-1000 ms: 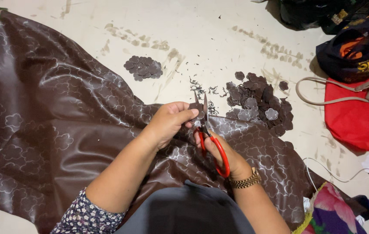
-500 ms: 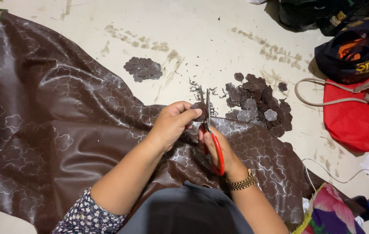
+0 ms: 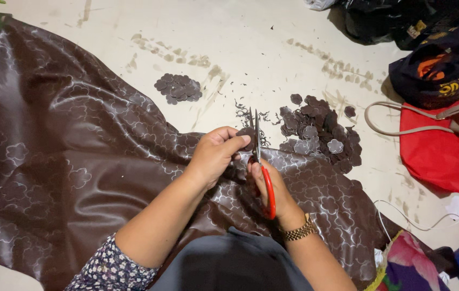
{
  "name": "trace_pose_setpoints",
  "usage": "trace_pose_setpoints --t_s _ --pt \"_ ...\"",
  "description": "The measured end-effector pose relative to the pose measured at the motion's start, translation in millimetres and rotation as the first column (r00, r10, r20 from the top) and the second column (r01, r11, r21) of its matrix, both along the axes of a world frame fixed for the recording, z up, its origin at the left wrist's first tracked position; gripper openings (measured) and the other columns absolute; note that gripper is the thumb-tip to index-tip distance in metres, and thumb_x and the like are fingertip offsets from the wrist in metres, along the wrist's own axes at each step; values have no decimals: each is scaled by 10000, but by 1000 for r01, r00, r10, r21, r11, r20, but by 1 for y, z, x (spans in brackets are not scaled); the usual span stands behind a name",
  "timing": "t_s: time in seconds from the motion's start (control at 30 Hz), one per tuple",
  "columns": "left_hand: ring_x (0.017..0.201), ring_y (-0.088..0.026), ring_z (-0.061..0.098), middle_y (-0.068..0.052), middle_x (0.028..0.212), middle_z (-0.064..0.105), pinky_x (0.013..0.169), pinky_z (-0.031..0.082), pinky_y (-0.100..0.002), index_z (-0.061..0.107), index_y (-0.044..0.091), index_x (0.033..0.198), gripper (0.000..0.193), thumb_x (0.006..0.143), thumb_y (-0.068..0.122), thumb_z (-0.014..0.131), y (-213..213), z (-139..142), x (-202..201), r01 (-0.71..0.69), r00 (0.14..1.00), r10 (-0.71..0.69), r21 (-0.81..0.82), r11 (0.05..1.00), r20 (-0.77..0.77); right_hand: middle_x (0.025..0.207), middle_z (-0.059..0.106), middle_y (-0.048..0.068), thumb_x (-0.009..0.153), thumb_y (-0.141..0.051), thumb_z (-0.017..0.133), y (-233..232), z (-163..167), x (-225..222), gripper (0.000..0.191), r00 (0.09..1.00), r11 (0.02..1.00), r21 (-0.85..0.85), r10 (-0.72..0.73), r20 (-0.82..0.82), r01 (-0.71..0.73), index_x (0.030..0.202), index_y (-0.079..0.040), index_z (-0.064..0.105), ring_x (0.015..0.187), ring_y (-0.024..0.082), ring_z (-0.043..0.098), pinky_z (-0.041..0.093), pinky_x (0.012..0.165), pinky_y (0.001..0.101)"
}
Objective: The person uses red-handled scissors to cut small, flower-shaped pieces from a brown patterned fabric. They hold the fabric with their left hand and cut with their right, placing the finished shapes into a growing pile on the floor.
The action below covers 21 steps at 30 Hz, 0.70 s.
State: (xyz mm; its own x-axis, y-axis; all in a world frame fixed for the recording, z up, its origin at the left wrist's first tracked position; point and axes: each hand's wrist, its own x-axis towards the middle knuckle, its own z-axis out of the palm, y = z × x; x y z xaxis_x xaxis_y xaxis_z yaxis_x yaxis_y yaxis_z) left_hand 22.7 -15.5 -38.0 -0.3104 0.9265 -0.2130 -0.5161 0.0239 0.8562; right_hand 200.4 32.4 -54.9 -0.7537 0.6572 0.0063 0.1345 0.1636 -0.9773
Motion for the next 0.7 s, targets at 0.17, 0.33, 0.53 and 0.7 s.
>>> trace_pose_setpoints --t_s 0.17,0.33,0.53,0.7 --pt "630 -66 547 -3 741 659 580 466 -222 657 50 843 109 937 93 694 3 -7 -3 7 1000 -7 35 999 7 740 468 -55 1045 -483 436 4 -3 2 416 998 994 -108 -4 63 11 932 -102 559 653 73 431 381 566 251" --pt "639 -64 550 -4 753 661 596 466 -215 654 44 839 122 945 95 687 3 -11 -4 8 1000 -8 24 1000 -25 719 457 -54 1050 -490 437 2 -5 4 431 998 991 -135 9 58 -1 922 -95 554 632 76 422 370 548 255" --pt "669 -75 599 -39 797 718 616 485 -221 643 49 852 100 937 95 668 4 -10 -11 22 1000 -22 3 1000 -13 719 457 -58 1054 -495 431 6 -2 4 440 996 997 -72 42 73 -37 934 -93 562 641 70 421 369 553 255" --pt "791 -113 711 -44 822 703 628 498 -225 625 52 851 107 946 86 660 2 -8 -13 17 1000 -17 -2 1000 -12 683 445 -35 1045 -481 435 4 -2 4 457 992 986 -166 37 119 -17 904 -62 553 597 103 410 367 534 278"
